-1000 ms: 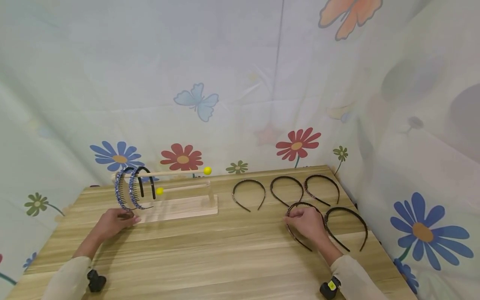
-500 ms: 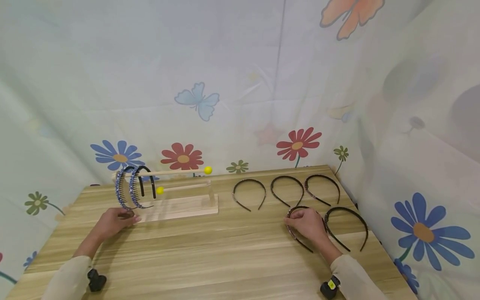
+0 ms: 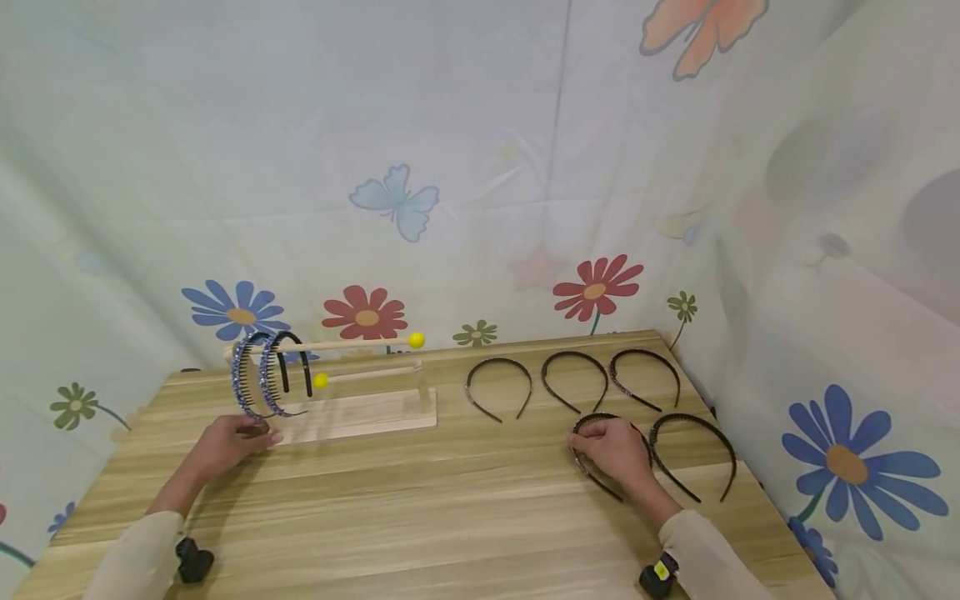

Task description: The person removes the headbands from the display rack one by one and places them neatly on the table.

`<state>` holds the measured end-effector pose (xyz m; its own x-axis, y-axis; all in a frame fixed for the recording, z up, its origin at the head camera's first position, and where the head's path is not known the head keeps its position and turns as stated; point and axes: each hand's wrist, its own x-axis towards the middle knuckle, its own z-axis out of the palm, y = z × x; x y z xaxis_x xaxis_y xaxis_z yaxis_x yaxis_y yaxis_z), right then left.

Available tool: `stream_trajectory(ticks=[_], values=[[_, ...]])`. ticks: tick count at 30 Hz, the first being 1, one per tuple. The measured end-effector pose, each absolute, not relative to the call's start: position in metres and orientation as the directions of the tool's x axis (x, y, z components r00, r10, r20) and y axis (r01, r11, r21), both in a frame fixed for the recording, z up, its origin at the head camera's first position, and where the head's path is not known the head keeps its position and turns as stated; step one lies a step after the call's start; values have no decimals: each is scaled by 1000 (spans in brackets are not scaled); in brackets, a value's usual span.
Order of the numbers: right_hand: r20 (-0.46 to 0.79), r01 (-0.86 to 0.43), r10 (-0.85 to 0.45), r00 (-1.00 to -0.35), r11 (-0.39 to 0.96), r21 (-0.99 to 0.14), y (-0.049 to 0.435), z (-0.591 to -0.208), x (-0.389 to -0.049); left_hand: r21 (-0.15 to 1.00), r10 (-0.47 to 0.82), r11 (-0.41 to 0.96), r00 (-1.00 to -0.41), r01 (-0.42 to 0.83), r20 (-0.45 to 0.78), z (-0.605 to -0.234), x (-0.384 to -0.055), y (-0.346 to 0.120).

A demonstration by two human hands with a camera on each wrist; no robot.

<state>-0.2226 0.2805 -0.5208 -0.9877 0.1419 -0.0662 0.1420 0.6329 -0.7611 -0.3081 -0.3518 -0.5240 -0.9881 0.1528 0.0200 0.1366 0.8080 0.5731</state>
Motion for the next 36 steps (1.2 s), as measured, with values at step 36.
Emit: stream_trajectory(ticks=[36], values=[[464,-461,-144,-874,546,-700,206,-428,-244,580,153,804,-988,133,14,-527,-309,-353]])
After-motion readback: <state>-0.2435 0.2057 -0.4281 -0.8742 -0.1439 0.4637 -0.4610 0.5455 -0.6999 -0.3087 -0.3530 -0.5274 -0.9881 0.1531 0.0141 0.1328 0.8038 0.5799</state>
